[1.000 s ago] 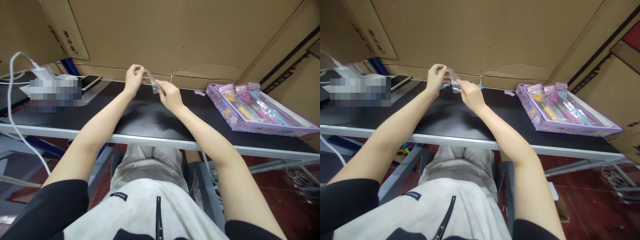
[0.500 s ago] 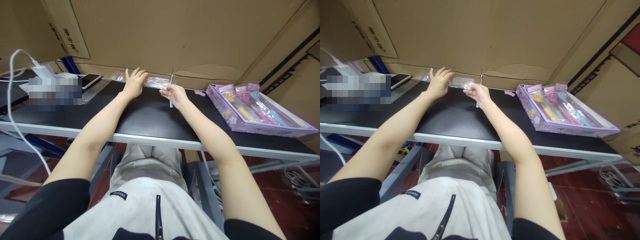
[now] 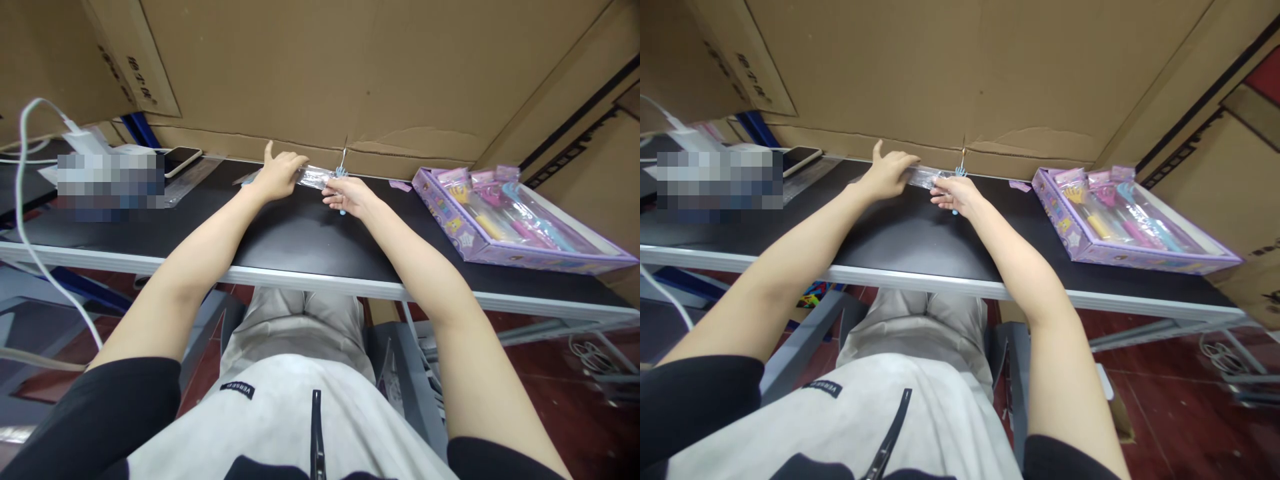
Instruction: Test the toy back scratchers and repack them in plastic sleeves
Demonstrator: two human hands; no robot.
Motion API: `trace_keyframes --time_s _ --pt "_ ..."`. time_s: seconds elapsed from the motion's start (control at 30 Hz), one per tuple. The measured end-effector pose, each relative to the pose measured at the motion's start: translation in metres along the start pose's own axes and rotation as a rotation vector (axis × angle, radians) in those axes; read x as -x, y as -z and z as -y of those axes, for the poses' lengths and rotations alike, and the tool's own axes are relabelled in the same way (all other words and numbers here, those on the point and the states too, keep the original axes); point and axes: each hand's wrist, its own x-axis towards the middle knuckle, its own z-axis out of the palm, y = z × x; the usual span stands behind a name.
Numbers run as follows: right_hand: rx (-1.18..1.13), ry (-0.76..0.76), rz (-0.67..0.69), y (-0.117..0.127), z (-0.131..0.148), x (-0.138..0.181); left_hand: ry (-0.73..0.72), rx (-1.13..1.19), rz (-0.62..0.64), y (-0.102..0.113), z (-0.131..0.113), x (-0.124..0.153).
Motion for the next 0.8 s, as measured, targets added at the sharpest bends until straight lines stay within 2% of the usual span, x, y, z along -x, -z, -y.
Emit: trace_keyframes --time_s 0.23,0.4,0.63,0.8 --pt "0.198 0.055 -0.045 -0.006 -0.005 -0.003 -0.124 0.017 0.166 -0.022 -0.014 -0.003" --pt "0.254 0.094 -0.033 -0.004 -0.009 -0.003 -0.145 0.035 0.132 -0.038 -0.011 -0.005" --pt "0.272 0.096 -0.011 -0.003 -0.007 -0.001 -0.136 0.015 0.064 -0.025 -0.016 -0.007" --pt "0.317 0.096 -0.027 -0.005 -0.007 -0.001 -0.143 0.023 0.101 -0.020 -0.018 -0.008"
